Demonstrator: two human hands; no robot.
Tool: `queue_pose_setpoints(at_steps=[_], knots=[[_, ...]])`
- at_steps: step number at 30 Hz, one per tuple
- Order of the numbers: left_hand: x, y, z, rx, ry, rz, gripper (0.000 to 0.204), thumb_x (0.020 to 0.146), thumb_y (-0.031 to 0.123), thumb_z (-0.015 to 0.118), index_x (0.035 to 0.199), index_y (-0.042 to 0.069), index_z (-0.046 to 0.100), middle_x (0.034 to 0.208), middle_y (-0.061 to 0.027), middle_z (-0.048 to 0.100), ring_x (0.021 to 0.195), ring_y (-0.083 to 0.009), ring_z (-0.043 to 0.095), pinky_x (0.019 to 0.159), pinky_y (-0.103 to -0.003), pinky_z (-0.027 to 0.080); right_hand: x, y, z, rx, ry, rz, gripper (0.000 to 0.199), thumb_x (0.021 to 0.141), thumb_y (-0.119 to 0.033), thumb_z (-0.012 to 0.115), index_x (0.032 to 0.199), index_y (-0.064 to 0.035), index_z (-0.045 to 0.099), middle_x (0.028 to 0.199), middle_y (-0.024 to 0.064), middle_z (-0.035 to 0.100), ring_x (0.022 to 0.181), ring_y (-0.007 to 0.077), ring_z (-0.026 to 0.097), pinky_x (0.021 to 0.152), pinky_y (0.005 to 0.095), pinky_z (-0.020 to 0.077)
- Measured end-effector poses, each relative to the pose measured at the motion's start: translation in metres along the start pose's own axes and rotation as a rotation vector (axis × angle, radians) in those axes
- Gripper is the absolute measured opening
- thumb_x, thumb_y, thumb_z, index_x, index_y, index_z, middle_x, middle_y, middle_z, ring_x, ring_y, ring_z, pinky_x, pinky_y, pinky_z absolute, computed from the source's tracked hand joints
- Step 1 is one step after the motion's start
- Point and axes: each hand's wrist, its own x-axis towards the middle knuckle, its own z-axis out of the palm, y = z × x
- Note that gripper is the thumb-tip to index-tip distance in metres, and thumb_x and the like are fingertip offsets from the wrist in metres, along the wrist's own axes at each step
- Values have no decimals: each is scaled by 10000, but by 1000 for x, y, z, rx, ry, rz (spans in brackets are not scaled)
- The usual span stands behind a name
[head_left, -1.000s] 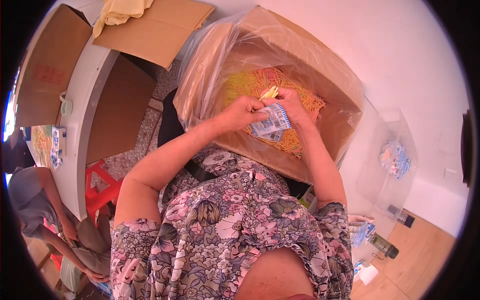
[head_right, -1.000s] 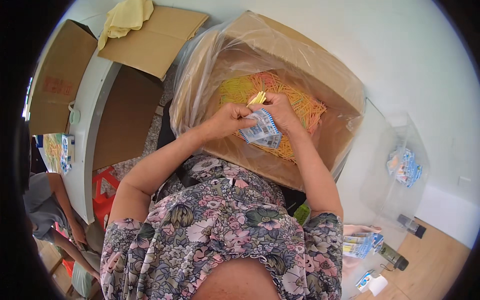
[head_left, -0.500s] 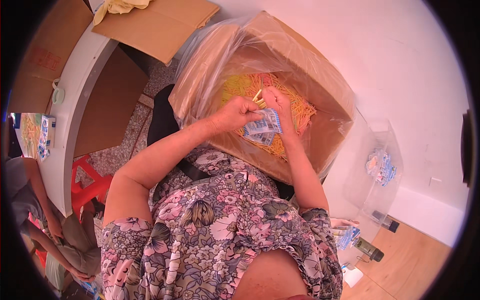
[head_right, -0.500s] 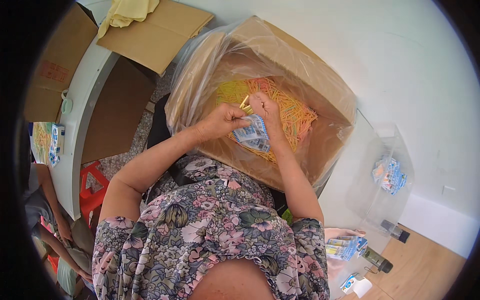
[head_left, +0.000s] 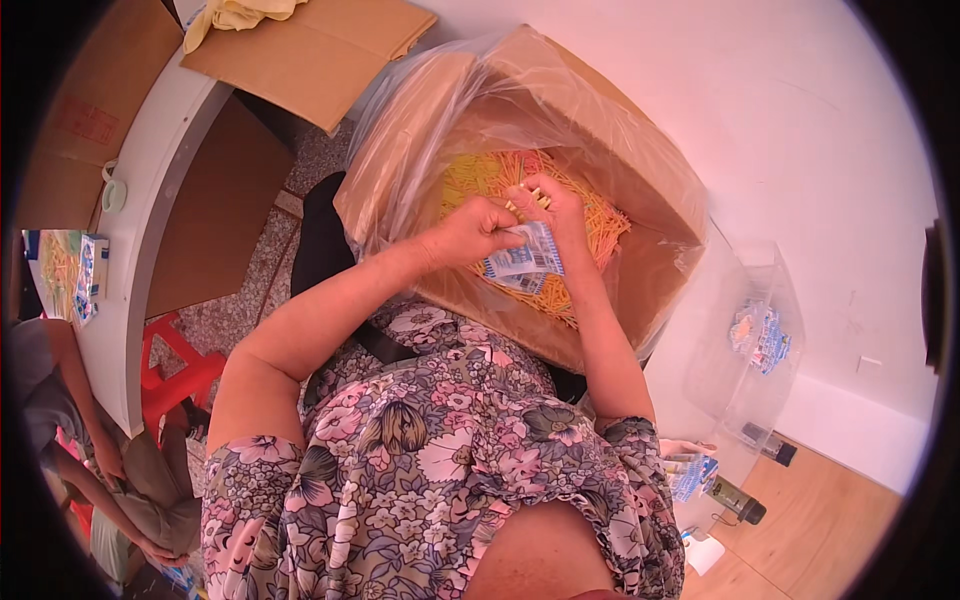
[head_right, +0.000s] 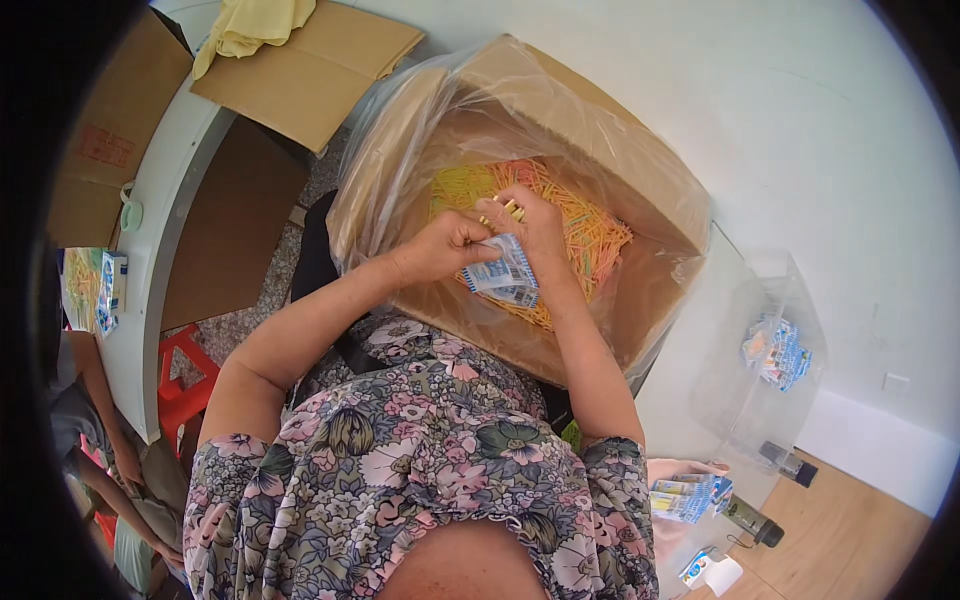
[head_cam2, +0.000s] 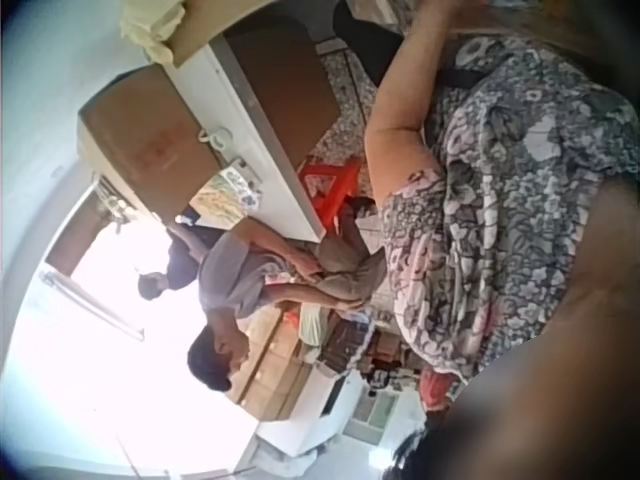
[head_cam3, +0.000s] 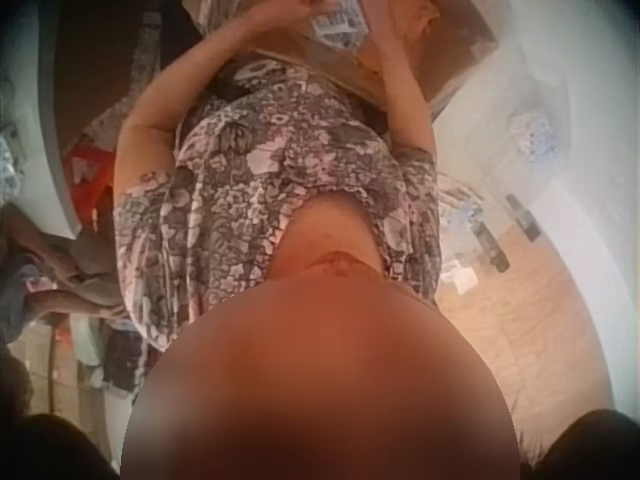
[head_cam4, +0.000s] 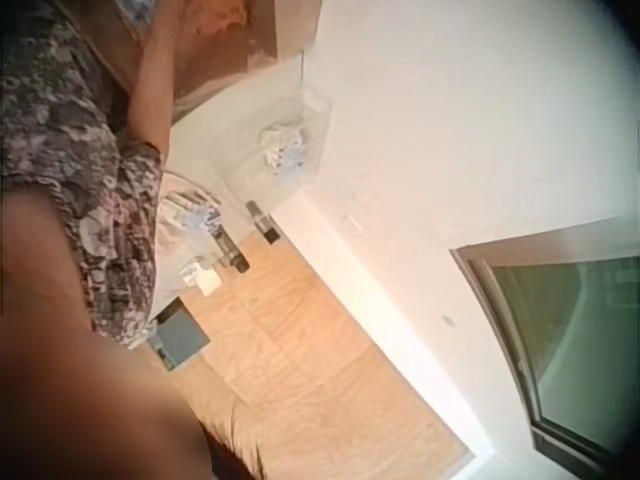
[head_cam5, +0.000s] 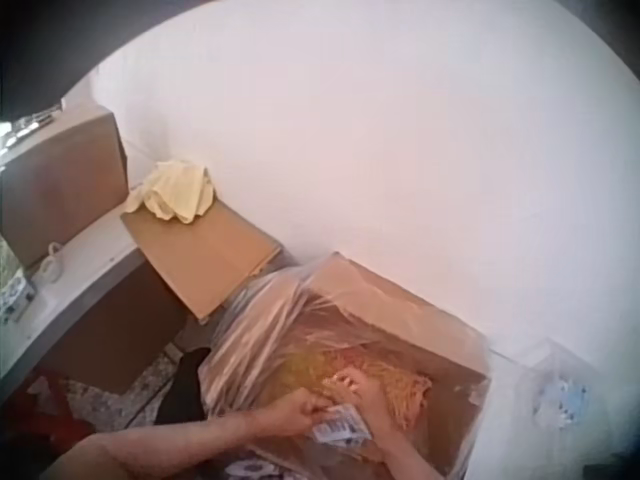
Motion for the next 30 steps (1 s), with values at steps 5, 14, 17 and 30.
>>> queue_pose_setpoints(at_steps=[5, 14, 17, 30], knots=[[-3, -7, 3, 162, 109, 203, 112, 761, 44, 653, 786, -45, 589, 712, -160, 584, 648, -261, 568, 606, -326, 444, 4, -1, 8, -388, -17, -3, 294, 767, -281, 700, 680, -30, 573, 557, -7, 514, 547, 80, 478, 498, 288, 400], [-3, -6, -11, 395, 188, -94, 122, 698, 24, 639, 803, -37, 621, 793, -173, 580, 750, -310, 586, 669, -356, 452, 19, 64, -25, 66, 216, 197, 173, 782, -169, 620, 744, -1, 613, 593, 65, 566, 560, 106, 519, 526, 289, 421], [-2, -23, -8, 438, 349, -63, 166, 707, 31, 630, 863, -23, 646, 819, -153, 609, 769, -305, 600, 683, -339, 466, -12, 77, -9, -248, -74, 52, 153, 764, -160, 622, 754, -7, 623, 612, 107, 585, 556, 143, 538, 555, 294, 439], [1, 2, -12, -384, 149, -196, 130, 832, 107, 643, 873, -13, 673, 761, -12, 645, 687, -42, 555, 620, -209, 456, -42, -3, -41, -15, -259, 226, 168, 821, -175, 641, 850, -9, 632, 684, -4, 580, 648, 51, 504, 588, 235, 437]])
